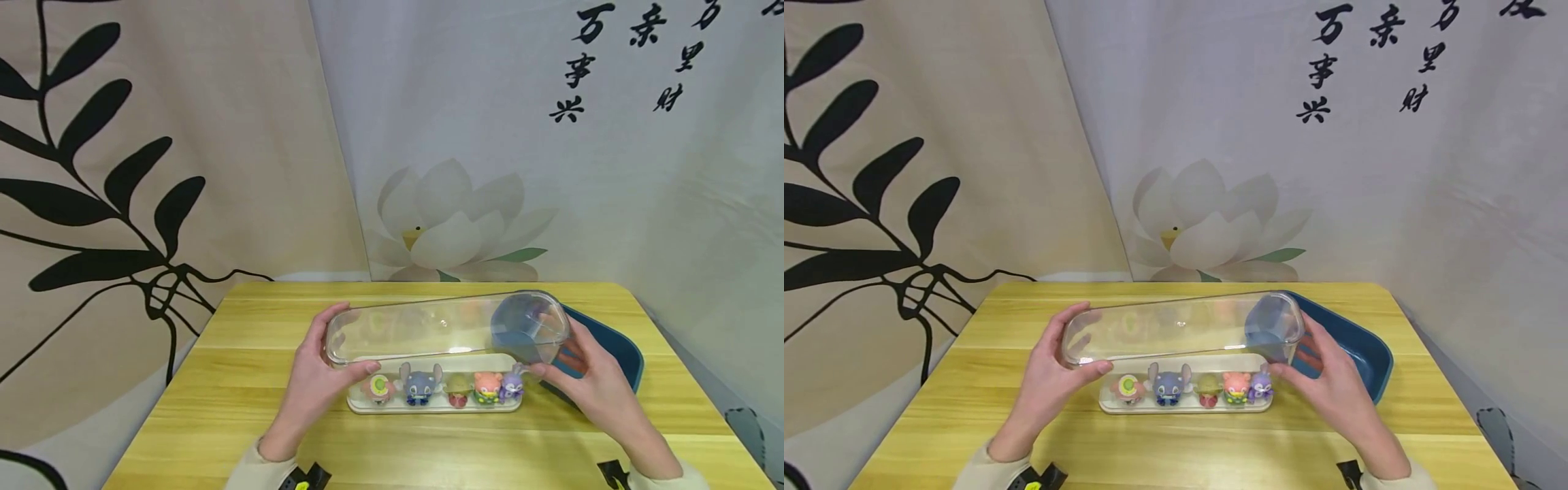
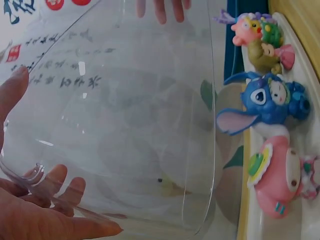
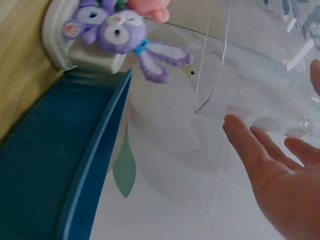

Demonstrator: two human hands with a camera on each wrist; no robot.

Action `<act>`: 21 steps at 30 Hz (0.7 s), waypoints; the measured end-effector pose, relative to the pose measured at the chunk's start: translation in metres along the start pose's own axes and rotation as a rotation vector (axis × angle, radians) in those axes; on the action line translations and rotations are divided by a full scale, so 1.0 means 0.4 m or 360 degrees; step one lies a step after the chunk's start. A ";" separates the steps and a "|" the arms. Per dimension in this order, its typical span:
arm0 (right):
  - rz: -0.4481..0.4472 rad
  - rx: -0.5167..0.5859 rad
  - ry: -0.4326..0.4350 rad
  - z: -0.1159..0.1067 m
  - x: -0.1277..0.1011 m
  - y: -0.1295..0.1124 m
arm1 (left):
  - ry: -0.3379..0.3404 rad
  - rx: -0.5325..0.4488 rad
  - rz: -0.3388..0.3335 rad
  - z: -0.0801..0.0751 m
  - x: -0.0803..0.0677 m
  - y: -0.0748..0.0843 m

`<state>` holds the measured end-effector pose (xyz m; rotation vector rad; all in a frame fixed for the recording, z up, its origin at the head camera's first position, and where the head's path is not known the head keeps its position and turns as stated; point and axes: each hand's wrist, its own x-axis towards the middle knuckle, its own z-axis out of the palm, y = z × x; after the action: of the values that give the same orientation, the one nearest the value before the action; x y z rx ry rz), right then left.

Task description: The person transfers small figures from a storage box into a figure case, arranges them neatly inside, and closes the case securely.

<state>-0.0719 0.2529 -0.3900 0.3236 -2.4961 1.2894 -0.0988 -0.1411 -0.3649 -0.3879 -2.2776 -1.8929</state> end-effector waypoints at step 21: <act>0.0125 0.0040 -0.0094 0.029 -0.035 0.065 | -0.0052 0.0059 -0.0089 0.028 0.002 -0.025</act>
<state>-0.0698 0.2590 -0.4208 0.2761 -2.5669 1.3613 -0.1018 -0.1318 -0.3761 -0.3567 -2.3650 -1.8802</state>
